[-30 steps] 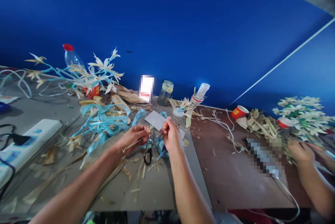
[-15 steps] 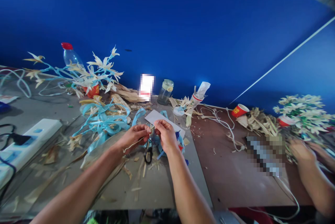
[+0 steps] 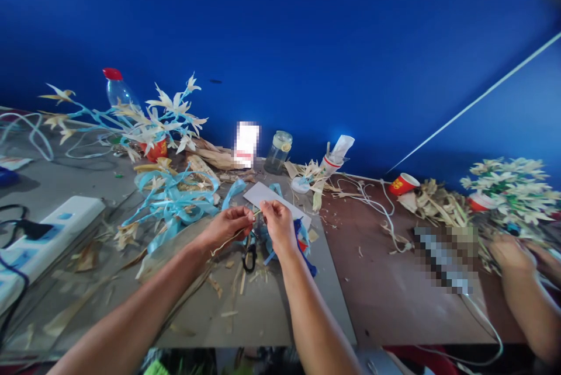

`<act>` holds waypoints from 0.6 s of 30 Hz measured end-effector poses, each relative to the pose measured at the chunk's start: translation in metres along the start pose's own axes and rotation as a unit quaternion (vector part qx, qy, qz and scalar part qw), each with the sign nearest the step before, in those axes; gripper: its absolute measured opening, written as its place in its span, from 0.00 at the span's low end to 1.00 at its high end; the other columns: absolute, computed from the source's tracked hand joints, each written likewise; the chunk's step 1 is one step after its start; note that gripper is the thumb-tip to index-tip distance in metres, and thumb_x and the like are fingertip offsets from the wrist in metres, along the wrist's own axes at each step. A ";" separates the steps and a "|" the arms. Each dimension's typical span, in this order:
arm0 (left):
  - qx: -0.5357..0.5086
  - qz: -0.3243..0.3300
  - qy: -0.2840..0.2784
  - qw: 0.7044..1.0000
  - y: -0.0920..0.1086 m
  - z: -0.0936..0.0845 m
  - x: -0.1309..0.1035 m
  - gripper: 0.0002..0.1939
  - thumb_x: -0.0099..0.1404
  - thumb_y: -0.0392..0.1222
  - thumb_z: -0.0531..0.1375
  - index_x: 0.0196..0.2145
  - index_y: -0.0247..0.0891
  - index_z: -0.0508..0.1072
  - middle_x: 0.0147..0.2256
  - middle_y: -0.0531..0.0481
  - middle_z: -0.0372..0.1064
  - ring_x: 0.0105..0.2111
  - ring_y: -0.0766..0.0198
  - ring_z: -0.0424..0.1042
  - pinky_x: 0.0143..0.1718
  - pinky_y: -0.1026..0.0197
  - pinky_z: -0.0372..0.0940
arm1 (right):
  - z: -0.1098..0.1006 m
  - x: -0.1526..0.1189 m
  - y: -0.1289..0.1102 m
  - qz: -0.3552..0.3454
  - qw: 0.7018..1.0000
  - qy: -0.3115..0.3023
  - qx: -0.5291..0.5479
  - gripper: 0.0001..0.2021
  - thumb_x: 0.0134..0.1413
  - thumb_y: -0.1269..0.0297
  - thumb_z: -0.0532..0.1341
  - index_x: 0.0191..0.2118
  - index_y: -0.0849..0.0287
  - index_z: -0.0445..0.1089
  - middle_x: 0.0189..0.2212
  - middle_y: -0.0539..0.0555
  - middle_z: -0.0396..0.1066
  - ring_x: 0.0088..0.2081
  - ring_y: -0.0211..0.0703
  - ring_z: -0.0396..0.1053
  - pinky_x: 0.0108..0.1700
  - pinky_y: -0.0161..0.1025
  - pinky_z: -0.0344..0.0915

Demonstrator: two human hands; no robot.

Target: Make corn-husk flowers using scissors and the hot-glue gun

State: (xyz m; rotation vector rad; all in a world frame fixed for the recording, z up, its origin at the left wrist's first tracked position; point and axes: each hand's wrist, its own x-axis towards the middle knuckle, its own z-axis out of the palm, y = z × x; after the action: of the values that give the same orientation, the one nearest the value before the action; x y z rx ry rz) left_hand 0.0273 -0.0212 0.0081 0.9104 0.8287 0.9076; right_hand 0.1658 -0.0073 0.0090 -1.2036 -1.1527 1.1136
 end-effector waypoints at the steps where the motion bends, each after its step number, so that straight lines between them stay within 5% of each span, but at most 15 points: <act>1: 0.002 0.004 0.001 1.000 -0.001 0.000 0.000 0.14 0.51 0.48 0.66 0.27 0.35 0.68 0.16 0.56 0.62 0.16 0.74 0.56 0.19 0.69 0.48 | 0.000 0.000 0.000 0.000 1.000 -0.001 -0.001 0.18 0.45 0.49 0.61 0.19 0.59 0.62 0.15 0.44 0.52 0.21 0.33 0.48 0.25 0.34 0.49; 10: -0.113 0.018 0.025 0.993 0.004 -0.003 -0.002 0.15 0.53 0.48 0.65 0.33 0.34 0.71 0.18 0.60 0.55 0.14 0.79 0.46 0.17 0.72 0.49 | 0.001 -0.004 -0.007 -0.008 0.999 -0.029 0.028 0.16 0.46 0.52 0.61 0.19 0.59 0.63 0.15 0.44 0.52 0.21 0.32 0.46 0.24 0.33 0.46; 18: -0.103 0.050 0.049 0.992 0.002 0.001 0.000 0.14 0.50 0.42 0.68 0.32 0.34 0.70 0.21 0.58 0.58 0.17 0.78 0.54 0.18 0.71 0.51 | 0.006 -0.006 -0.006 0.007 0.998 -0.053 0.013 0.14 0.45 0.55 0.62 0.19 0.60 0.66 0.15 0.45 0.55 0.21 0.32 0.48 0.25 0.34 0.47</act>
State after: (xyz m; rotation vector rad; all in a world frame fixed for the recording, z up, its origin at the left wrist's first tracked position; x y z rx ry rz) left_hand 0.0276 -0.0209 0.0103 0.7363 0.7610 1.1118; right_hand 0.1590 -0.0135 0.0149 -1.1456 -1.2079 1.2114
